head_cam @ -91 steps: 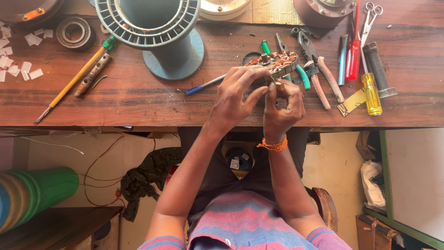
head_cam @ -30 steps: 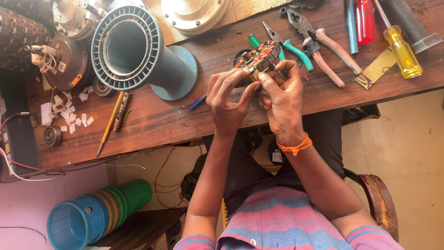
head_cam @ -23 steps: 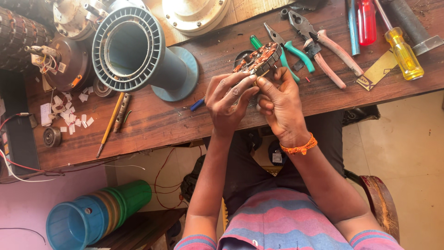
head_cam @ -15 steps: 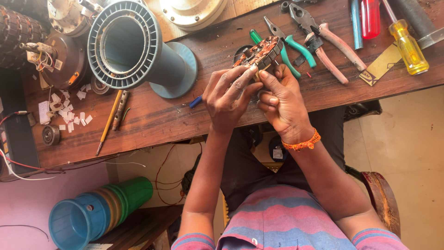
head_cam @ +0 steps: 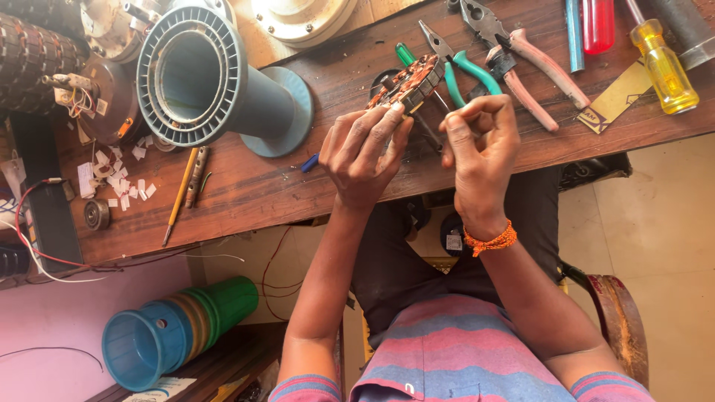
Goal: The person sits at a workbench and assembles an electric motor armature, fitting copper winding segments and small components around the rotor by hand, turning the rotor to work on different sides and pressing parts into place.
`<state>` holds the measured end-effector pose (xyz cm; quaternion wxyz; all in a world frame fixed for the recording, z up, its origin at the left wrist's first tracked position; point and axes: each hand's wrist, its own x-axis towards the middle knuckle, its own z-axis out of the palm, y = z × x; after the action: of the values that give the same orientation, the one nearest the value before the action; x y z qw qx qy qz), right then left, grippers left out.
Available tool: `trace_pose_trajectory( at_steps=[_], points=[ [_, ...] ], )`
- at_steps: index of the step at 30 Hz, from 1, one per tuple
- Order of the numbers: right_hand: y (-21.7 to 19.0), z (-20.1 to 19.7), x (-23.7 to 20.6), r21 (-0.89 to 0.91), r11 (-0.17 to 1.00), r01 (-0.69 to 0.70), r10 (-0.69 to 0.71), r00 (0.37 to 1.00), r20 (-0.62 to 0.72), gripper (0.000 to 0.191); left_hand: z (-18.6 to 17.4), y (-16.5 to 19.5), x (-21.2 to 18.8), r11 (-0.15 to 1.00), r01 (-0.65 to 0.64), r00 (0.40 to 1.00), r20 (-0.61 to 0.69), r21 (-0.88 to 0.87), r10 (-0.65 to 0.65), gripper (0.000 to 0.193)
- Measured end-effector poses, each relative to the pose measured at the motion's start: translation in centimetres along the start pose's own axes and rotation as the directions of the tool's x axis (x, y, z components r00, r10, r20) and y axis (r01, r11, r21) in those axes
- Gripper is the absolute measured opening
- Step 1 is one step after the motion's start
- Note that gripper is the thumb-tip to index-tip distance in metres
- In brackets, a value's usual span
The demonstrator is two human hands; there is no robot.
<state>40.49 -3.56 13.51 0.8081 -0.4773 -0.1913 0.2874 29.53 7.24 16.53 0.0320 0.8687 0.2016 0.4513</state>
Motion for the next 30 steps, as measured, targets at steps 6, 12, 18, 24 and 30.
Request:
trace_pose_trajectory(
  at_steps=[6,12,18,24,30],
  points=[
    [-0.7,-1.7,0.4,0.035,0.999,0.021,-0.021,1.0,0.0,0.016,1.1,0.4,-0.6,0.998,0.058,0.997,-0.051,0.008,-0.058,0.027],
    [-1.1,-3.3,0.9,-0.014,0.997,0.074,-0.074,0.997,0.003,0.017,1.1,0.7,-0.8,0.997,0.081,0.994,-0.074,-0.008,-0.082,0.027],
    [-1.8,-4.4,0.8,-0.069,0.988,0.135,-0.129,0.988,0.08,0.016,0.5,0.6,-0.4,0.996,0.007,0.999,-0.044,0.089,-0.003,0.028],
    [-3.2,-5.3,2.2,-0.202,0.921,0.333,-0.283,0.929,0.239,0.038,-1.2,-0.2,0.5,0.998,-0.054,0.997,0.058,0.014,0.053,0.032],
    [-4.1,-3.7,6.9,-0.467,0.519,0.716,-0.351,0.677,0.647,0.043,-1.7,-1.1,0.9,0.997,-0.075,0.994,0.083,-0.029,0.077,0.039]
  ],
)
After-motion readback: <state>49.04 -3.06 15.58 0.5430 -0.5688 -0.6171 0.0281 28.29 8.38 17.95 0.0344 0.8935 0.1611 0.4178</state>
